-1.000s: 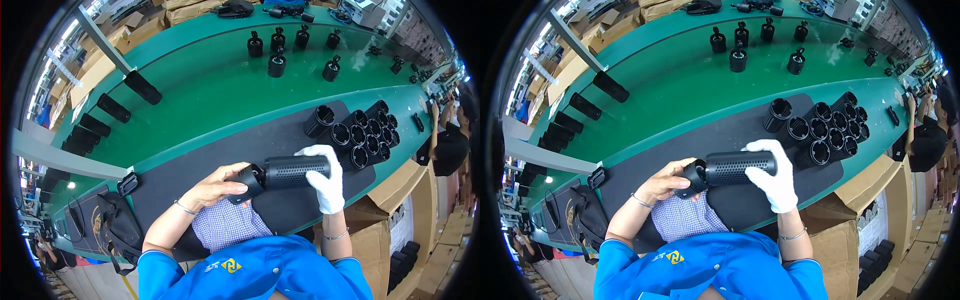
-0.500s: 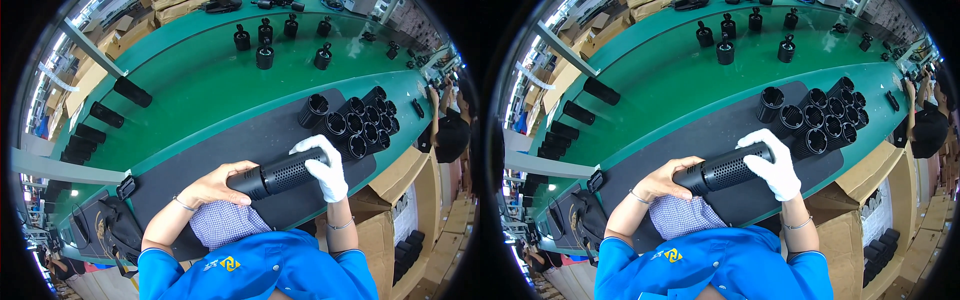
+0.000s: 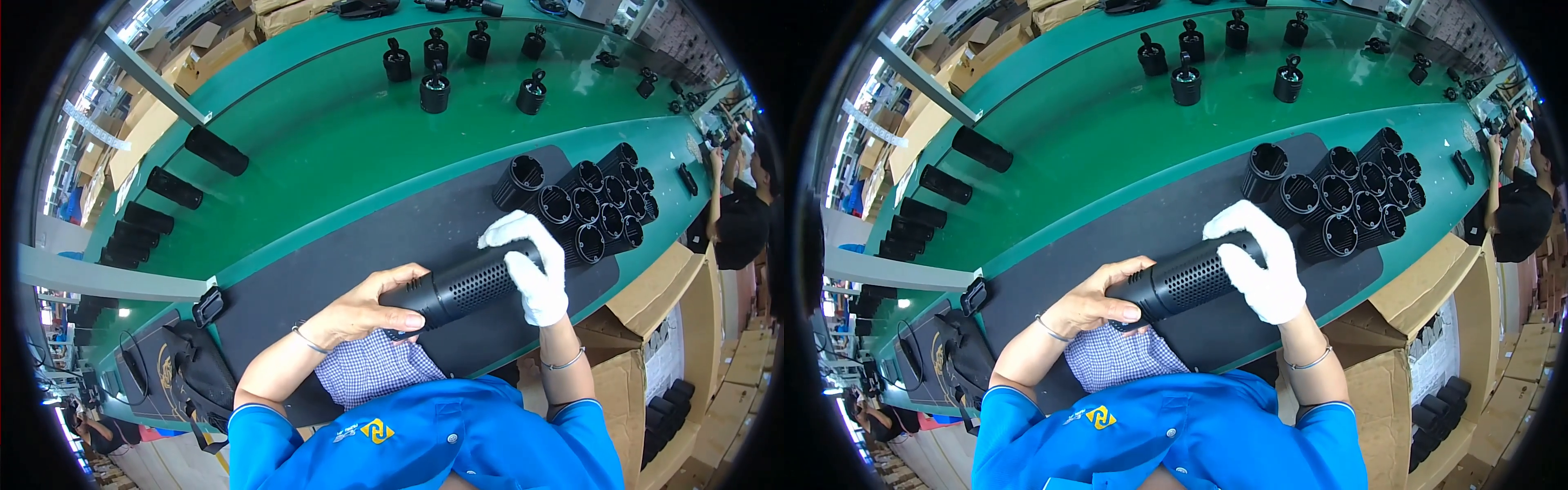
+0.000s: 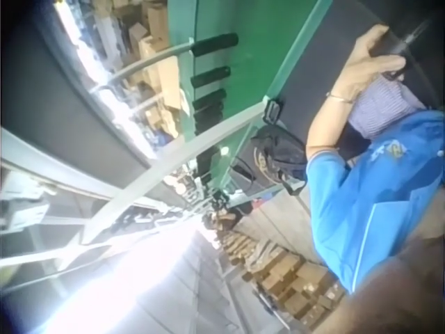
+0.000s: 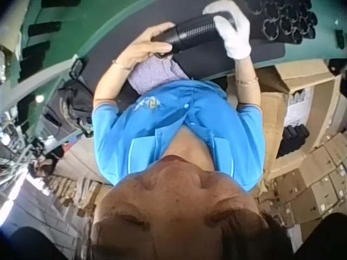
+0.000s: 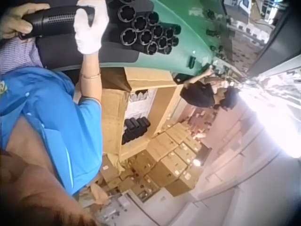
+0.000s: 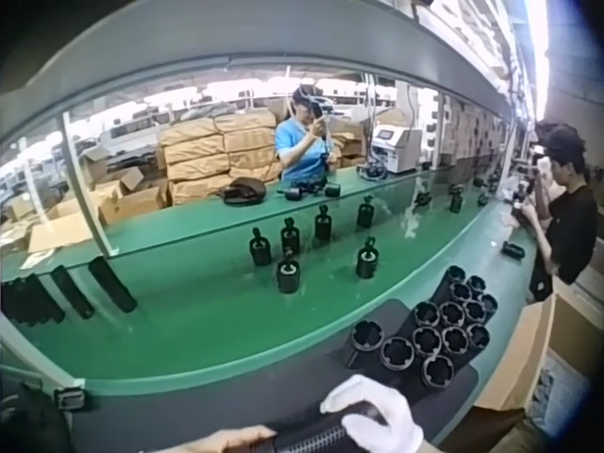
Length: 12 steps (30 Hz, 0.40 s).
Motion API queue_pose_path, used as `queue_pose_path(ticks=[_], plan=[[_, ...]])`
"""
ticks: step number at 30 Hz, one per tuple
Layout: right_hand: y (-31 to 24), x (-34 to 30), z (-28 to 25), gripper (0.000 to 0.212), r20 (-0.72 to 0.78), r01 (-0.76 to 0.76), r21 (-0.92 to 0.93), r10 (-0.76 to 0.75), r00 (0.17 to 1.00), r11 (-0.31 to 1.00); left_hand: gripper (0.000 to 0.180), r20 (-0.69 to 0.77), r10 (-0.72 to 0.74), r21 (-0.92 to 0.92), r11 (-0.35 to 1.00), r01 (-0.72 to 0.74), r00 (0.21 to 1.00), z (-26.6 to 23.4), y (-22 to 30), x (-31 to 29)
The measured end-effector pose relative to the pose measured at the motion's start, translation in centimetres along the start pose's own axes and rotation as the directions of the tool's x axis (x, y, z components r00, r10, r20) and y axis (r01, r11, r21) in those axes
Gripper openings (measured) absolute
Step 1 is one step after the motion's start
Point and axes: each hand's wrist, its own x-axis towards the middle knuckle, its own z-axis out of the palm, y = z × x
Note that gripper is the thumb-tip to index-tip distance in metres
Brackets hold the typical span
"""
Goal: Assembling and inspecting black cylindrical containers on a factory production line.
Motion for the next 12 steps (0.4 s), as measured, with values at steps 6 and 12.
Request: queue_pose_path(ticks=[6, 12], plan=[[-0.83, 0.38, -0.19, 0.018, -0.028, -0.119, -0.027, 0.118, 0.993, 0.992, 0.060, 0.031, -0.062, -0.143, 0.988, 0.065, 0.998, 0.52, -0.08, -0.27], [-0.74, 0.46, -0.43, 0.019, -0.015, -0.190, -0.078, 0.189, 0.982, 0.979, 0.065, -0.032, -0.018, 0.297, 0.955, 0.027, 0.999, 0.51, -0.51, -0.63]])
